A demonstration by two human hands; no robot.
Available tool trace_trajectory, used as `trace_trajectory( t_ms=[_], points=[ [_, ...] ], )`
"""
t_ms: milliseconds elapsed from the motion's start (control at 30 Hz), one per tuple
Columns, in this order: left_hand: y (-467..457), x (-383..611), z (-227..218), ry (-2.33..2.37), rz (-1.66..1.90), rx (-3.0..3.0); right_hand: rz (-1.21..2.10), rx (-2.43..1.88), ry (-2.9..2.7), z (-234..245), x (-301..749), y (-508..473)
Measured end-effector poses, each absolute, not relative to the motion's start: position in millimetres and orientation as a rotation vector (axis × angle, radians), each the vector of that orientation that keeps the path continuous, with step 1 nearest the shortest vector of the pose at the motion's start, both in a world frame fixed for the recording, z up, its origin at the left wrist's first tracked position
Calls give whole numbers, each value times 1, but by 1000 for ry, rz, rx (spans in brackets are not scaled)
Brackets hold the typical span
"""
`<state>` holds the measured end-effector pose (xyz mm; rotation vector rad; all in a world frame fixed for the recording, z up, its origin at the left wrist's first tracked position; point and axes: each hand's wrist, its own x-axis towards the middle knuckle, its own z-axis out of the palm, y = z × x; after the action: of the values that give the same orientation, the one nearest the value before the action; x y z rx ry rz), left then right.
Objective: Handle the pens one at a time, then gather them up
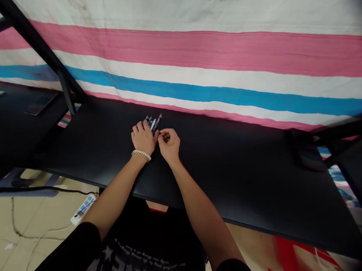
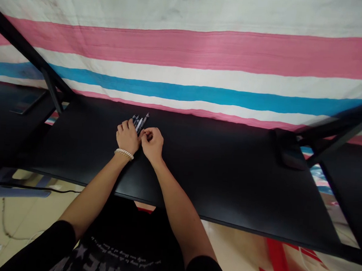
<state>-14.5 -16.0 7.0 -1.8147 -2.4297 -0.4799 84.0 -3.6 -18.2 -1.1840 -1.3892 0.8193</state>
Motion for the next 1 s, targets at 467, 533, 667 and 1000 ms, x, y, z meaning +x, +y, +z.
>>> trace_trajectory(
  t_ms=[467, 533, 667, 1000],
  points=[
    [16, 14, 26, -2399, -183, -2138, 799, -1242, -1065, -17, 91, 6],
    [13, 12, 19, -2320, -330, -2184, 777, -1239, -1044, -17, 91, 7],
    [6, 8, 6, -2189, -964, -2182, 791, -1146, -973, -16, 94, 9],
    [-2, 24, -5, -1843, -2117, -1931, 734, -909, -1167, -12, 97, 1]
  ],
)
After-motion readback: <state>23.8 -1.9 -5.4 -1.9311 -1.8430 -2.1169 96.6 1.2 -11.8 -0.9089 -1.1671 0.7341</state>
